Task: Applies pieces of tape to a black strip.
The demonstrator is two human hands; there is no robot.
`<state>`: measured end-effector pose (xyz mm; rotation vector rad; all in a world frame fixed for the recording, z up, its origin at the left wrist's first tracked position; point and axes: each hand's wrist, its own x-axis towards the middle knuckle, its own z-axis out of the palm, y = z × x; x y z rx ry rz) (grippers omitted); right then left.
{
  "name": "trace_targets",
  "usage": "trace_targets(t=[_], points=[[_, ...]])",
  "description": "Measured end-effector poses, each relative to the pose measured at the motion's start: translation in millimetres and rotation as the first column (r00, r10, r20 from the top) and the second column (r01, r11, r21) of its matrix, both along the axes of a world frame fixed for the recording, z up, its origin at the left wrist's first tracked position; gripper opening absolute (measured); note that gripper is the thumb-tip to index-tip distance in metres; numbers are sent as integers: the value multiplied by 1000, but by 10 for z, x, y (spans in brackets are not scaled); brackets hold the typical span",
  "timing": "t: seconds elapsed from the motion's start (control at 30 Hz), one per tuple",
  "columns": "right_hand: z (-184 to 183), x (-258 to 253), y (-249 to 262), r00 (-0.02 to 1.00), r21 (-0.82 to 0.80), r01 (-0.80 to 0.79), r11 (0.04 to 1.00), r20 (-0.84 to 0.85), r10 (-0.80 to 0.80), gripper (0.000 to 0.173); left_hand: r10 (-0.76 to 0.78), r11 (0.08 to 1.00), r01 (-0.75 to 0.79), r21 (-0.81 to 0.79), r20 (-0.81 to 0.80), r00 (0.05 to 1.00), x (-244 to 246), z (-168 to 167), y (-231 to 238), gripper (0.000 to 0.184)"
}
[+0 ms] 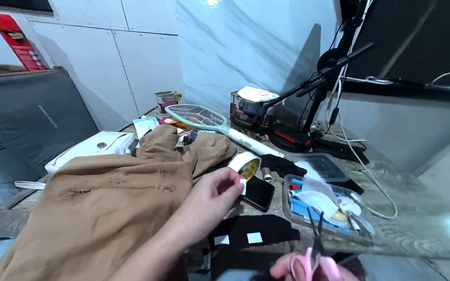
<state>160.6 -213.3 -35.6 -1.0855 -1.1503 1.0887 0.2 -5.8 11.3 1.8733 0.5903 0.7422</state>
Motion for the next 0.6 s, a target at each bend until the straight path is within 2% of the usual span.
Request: trace_targets(t=[0.07,0.13,0.17,0.2,0.23,0.27,0.3,0.33,0.43,0.5,0.57,0.6], points=[[31,127,-26,998,59,36,998,50,-39,58,67,996,-70,-56,-47,997,43,-36,30,11],[117,393,-144,957,148,166,975,214,-196,46,132,985,-138,-101,-64,989,99,-65,70,12],[192,559,-247,878,181,281,943,347,-328,40,158,979,-165,-120,-67,985,125,-78,103,13],[281,747,-366,731,201,410,890,511,-452,32,182,973,-190,-133,-64,981,151,-90,136,14],[366,972,-484,544,193,525,829,673,-501,33,199,968,-205,-142,-58,978,176,-100,163,13],[427,1220,-567,387,138,639,757,792,-472,40,194,969,-199,-146,-52,980,192,-106,174,12],[438,1498,-614,290,67,738,672,867,-405,47,163,976,-169,-136,-55,985,195,-102,159,11],[410,1784,-641,251,-2,808,589,906,-341,49,113,986,-120,-119,-66,991,197,-83,119,9],[295,2371,-609,286,-157,892,423,923,-259,47,-131,990,118,-83,-175,976,225,7,-28,11],[360,2308,-483,334,-226,884,409,917,-217,35,-305,952,293,-84,-287,908,294,55,-92,18],[705,1526,-199,383,-264,886,381,880,-280,17,-415,900,435,-34,-376,829,378,54,-139,24],[891,1023,-26,353,-223,910,350,861,-366,17,-443,872,489,13,-406,800,408,40,-166,25]])
